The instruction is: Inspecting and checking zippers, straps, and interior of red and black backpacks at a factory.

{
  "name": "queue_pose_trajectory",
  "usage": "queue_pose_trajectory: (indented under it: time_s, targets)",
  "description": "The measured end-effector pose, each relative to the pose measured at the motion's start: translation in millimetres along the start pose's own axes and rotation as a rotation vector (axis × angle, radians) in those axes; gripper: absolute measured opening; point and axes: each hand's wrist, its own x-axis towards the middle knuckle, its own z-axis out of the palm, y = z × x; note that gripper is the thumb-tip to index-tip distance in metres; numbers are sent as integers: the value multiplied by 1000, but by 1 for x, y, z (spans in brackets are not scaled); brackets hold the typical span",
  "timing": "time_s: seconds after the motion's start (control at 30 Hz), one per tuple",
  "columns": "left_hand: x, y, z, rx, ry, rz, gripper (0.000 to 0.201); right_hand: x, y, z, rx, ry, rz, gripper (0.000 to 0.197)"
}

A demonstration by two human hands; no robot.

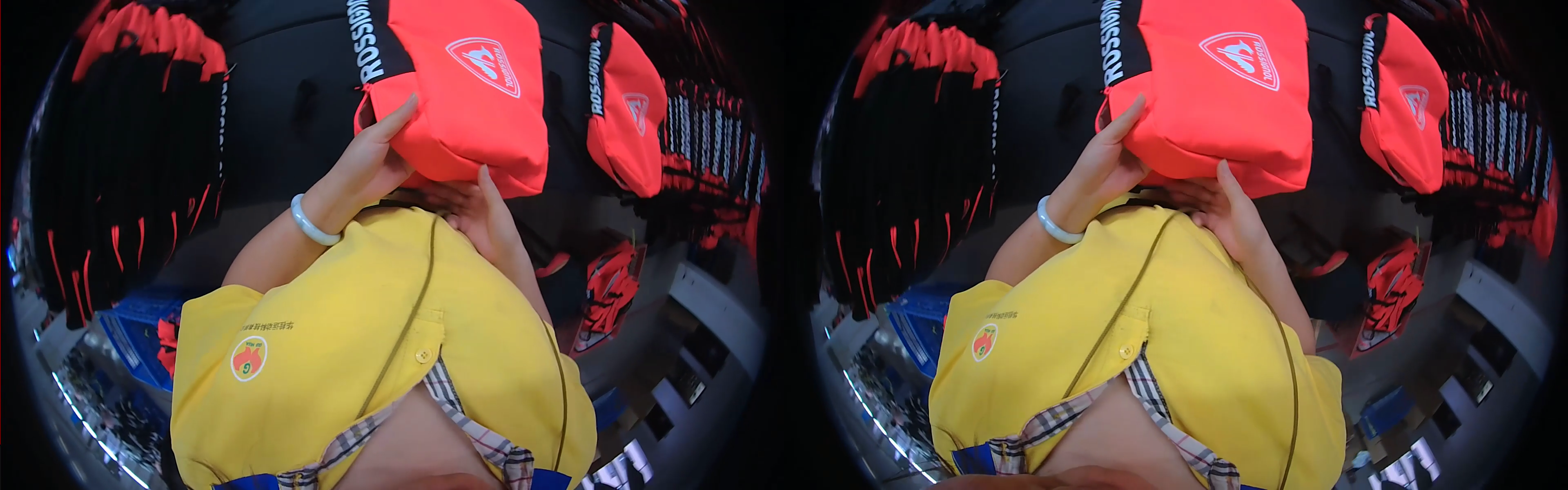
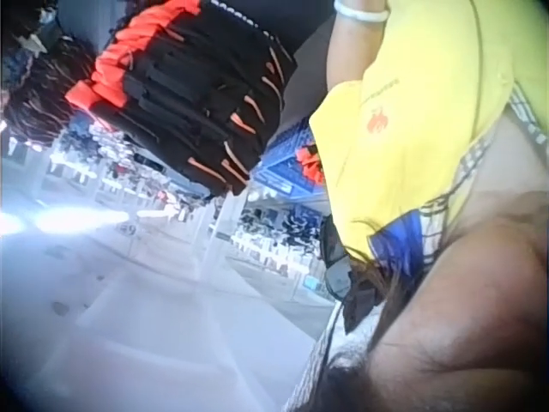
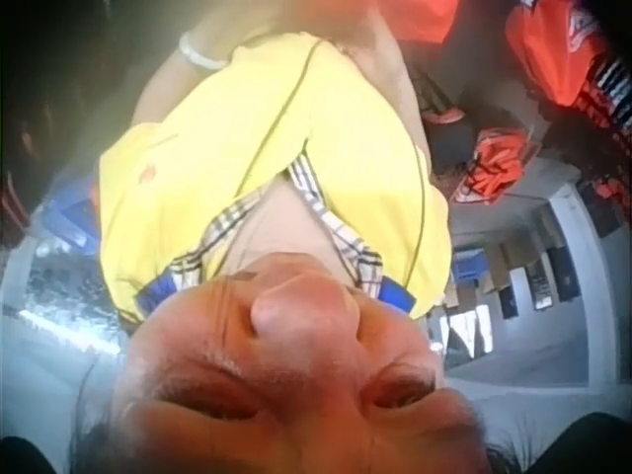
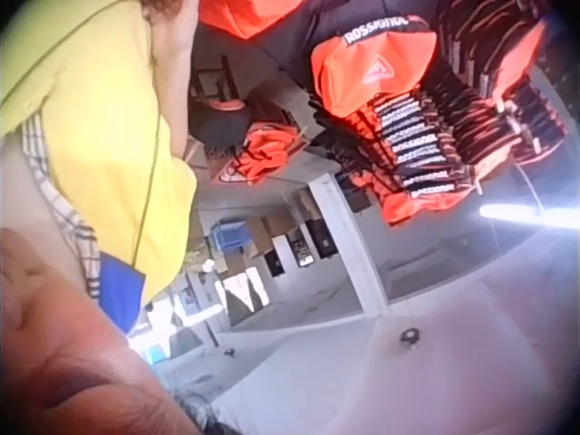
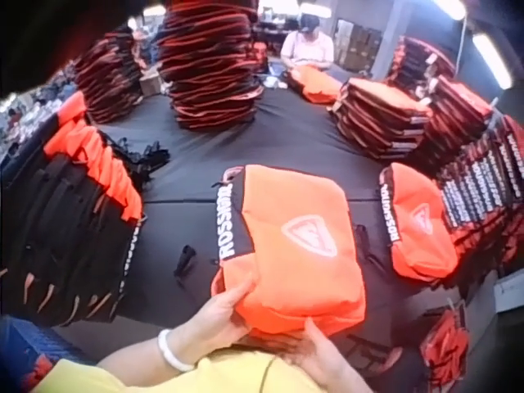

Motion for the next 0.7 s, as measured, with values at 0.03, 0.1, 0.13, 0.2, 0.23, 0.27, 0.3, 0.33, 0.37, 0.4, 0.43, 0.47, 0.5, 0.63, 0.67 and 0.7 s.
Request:
queue_pose_trajectory:
  time_s: [0.03, 0.1, 0.13, 0.2, 0.23, 0.27, 0.3, 0.33, 0.37, 0.4, 0.43, 0.47, 0.5, 0.63, 0.67, 0.7]
  targets:
    - [1, -2, 2, 8, -7, -21, 43, 2, 3, 2, 14, 10, -16, 50]
    - [-1, -2, 3, 116, -9, -41, 44, 6, 9, 4, 347, -4, -136, 50]
    - [-1, -2, 1, 121, -8, -49, 44, 6, 9, 0, 356, -2, -140, 50]
    - [-1, -2, -7, 142, 8, -58, 45, 5, 8, -15, 550, -41, -271, 46]
    - [-2, -1, -9, 148, 9, -64, 45, 3, 9, -20, 558, -41, -275, 46]
    - [-4, 1, -12, 127, 16, -7, 45, 2, 10, -25, 532, -230, -306, 47]
    - [-6, 3, -17, 107, 23, 42, 46, 0, 13, -28, 506, -415, -341, 48]
    - [-5, 10, -28, 107, 75, 63, 45, -6, 12, -22, 457, -467, -288, 41]
    - [-5, 14, -36, 145, 119, 114, 44, -5, 16, -24, 466, -460, -300, 41]
    - [-5, 20, -40, 160, 170, 134, 43, -4, 17, -27, 395, -480, -251, 41]
    - [-7, 27, -47, 174, 222, 160, 43, -1, 19, -31, 321, -502, -199, 43]
    - [-8, 34, -56, 175, 218, 149, 43, 1, 19, -36, 283, -493, -197, 47]
    - [-9, 40, -70, 188, 210, 163, 43, 0, 19, -33, 287, -491, -202, 47]
    - [-18, 62, -108, -76, 165, 94, 42, -5, 12, -23, 350, -610, -204, 52]
    - [-21, 67, -114, -71, 165, 91, 42, -5, 11, -26, 414, -663, -165, 53]
    - [-23, 69, -119, -59, 246, 126, 41, -3, 13, -33, 417, -662, -172, 53]
